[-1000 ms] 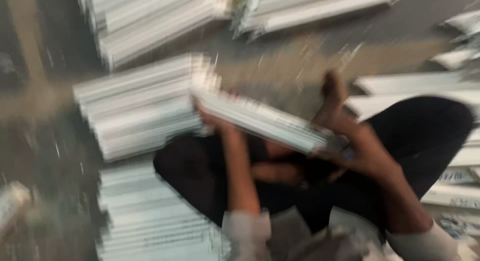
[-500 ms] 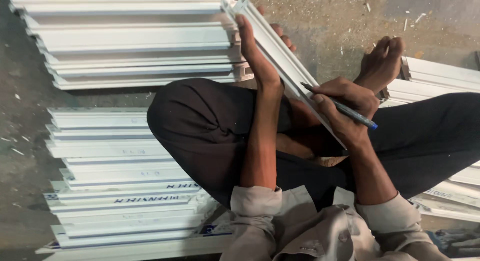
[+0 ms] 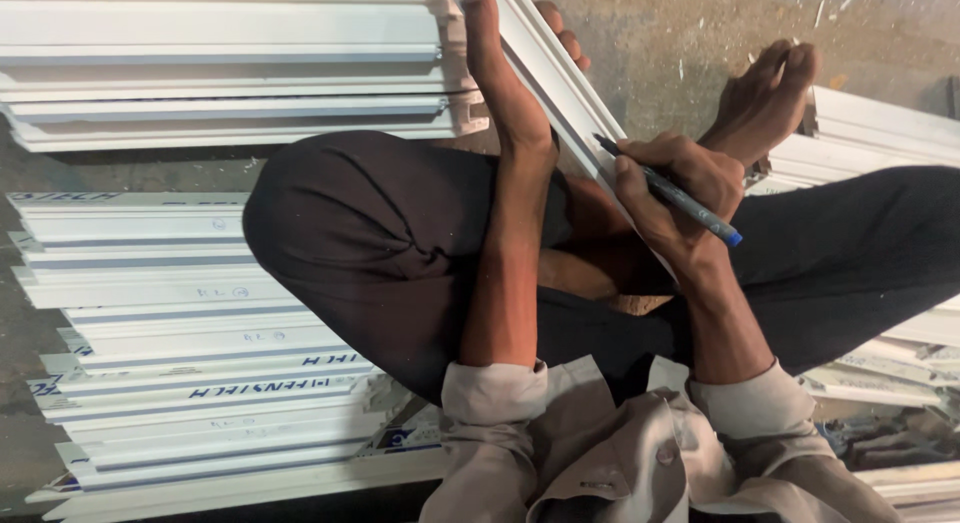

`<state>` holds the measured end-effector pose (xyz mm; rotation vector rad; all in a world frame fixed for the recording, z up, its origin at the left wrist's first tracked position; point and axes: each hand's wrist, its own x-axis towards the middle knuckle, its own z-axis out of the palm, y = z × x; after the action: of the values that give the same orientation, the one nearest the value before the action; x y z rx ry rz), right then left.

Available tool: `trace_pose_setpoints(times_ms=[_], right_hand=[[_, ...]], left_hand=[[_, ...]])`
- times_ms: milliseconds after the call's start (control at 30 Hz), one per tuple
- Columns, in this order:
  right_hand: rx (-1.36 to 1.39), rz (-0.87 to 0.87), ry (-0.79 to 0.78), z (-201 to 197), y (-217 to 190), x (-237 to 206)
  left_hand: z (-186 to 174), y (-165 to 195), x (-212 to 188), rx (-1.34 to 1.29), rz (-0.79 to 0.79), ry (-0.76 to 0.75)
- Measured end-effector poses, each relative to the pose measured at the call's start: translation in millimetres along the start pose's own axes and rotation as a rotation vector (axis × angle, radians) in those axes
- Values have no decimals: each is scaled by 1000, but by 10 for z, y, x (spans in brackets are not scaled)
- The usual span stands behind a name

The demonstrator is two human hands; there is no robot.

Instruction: The person sits cross-legged on the floor and repeatedly picks up white plastic profiles from a stack. Using a blue marker, they write on the surface of each profile and then place it back on the stack. The process is repeated for multiple profiles.

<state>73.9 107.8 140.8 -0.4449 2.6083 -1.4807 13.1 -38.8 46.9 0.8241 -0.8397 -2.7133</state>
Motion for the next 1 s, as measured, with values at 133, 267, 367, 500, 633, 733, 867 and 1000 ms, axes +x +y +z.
trace_pose_setpoints(times_ms=[133, 267, 367, 500, 633, 733, 867, 1000], right_hand=[[-6, 5, -18, 4, 22, 19], [-12, 0, -32, 7, -18, 47], [-25, 10, -33, 11, -48, 54], [-32, -46, -47, 8, -70, 55], [-38, -8, -46, 10, -94, 57], [-45, -18, -45, 16, -105, 64], [-57, -38, -49, 24, -90, 72], [-84, -50, -39, 26, -58, 57]], left_hand=[[-34, -50, 17, 36, 33, 11], [-46, -57, 17, 17, 43, -7], [-55, -63, 19, 13, 42, 1], [-69, -83, 15, 10, 39, 8], [-75, -92, 25, -16, 22, 20], [-83, -98, 39, -5, 13, 37], [-102, -130, 47, 17, 11, 56], [-108, -138, 38, 23, 34, 19]])
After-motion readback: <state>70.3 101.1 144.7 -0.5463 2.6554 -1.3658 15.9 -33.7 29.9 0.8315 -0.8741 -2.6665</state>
